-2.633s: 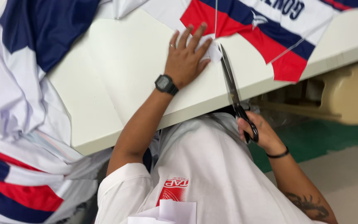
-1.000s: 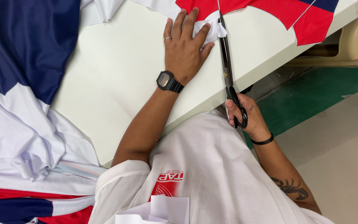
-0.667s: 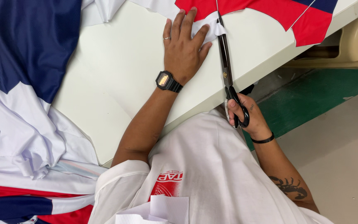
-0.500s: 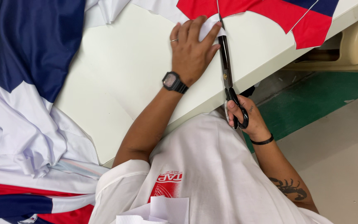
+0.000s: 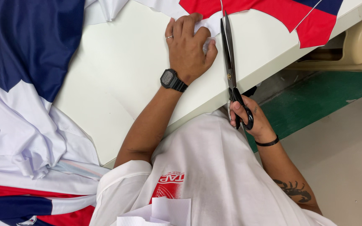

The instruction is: The person lays a sports jersey on a table and uses large scissors to cut along the side seams and hem, separating the main body from the sleeves and excess fabric.

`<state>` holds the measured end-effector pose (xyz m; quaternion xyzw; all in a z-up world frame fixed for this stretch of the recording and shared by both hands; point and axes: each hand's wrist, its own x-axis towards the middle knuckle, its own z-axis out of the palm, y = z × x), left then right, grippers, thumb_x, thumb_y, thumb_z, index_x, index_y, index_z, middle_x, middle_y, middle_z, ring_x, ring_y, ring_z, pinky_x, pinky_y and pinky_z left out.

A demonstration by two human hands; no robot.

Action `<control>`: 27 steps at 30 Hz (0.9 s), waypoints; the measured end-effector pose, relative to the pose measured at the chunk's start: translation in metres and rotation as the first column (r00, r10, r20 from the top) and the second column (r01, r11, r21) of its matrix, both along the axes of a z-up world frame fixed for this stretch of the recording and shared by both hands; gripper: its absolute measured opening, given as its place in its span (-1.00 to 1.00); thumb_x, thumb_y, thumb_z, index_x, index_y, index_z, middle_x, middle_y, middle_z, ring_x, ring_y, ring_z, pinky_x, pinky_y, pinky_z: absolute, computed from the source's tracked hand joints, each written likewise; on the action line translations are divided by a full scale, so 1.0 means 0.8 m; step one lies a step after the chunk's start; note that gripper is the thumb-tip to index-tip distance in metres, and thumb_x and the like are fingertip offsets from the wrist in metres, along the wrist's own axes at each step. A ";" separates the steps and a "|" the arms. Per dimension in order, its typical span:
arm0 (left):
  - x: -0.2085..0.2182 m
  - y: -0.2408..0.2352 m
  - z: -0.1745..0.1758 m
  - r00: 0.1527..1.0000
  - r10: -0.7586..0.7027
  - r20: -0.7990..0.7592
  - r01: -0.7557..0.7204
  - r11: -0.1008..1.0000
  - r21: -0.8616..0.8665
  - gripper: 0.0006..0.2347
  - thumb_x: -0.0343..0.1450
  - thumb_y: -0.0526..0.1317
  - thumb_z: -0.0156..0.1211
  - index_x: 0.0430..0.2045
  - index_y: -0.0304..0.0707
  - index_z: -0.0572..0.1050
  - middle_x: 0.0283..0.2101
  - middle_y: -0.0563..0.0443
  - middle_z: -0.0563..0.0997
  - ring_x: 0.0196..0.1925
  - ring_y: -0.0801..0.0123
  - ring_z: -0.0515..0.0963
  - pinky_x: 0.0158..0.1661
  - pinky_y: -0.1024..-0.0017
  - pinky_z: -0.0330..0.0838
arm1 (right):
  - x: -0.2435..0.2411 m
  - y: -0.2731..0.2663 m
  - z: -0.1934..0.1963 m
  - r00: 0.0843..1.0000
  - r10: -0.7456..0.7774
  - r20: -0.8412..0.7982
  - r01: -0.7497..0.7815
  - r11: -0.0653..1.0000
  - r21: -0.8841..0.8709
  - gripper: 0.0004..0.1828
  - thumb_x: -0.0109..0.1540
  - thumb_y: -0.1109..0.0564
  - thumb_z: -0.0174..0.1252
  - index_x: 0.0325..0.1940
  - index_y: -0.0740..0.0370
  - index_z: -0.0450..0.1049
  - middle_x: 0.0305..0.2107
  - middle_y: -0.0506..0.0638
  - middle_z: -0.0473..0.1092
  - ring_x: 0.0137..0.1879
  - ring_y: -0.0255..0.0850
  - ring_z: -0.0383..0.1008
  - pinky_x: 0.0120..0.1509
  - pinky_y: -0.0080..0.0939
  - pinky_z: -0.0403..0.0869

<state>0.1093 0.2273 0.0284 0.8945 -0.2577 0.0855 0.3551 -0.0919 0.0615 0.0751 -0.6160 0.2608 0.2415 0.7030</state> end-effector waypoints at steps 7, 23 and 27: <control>0.000 0.002 -0.008 0.999 -0.045 0.028 0.043 0.995 0.094 -0.78 0.45 -0.13 0.32 -0.06 -0.11 0.60 0.20 -0.02 0.42 0.27 0.09 0.34 0.38 -0.14 -0.07 | 0.003 0.008 0.007 1.000 -0.009 -0.003 0.009 0.997 -0.073 -0.42 0.27 -0.37 0.12 -0.36 0.22 0.36 -0.62 -0.08 0.32 -0.51 -0.31 0.36 -0.40 -0.32 0.39; -0.005 0.001 -0.026 0.999 -0.042 0.013 0.040 0.987 0.153 -0.82 0.42 -0.14 0.37 -0.14 -0.03 0.61 0.21 0.04 0.43 0.30 0.13 0.33 0.40 -0.13 -0.13 | 0.010 0.003 0.006 0.999 0.014 -0.047 -0.021 0.988 -0.153 -0.44 0.24 -0.35 0.17 -0.39 0.21 0.37 -0.69 -0.09 0.28 -0.58 -0.34 0.31 -0.50 -0.34 0.32; -0.007 0.001 -0.027 0.999 -0.042 0.015 0.040 0.987 0.155 -0.83 0.41 -0.14 0.37 -0.16 -0.02 0.62 0.20 0.04 0.43 0.29 0.14 0.32 0.40 -0.16 -0.14 | -0.001 -0.005 -0.004 0.998 0.010 -0.055 -0.014 0.996 -0.088 -0.42 0.24 -0.36 0.18 -0.37 0.23 0.36 -0.67 -0.07 0.31 -0.56 -0.32 0.33 -0.49 -0.33 0.34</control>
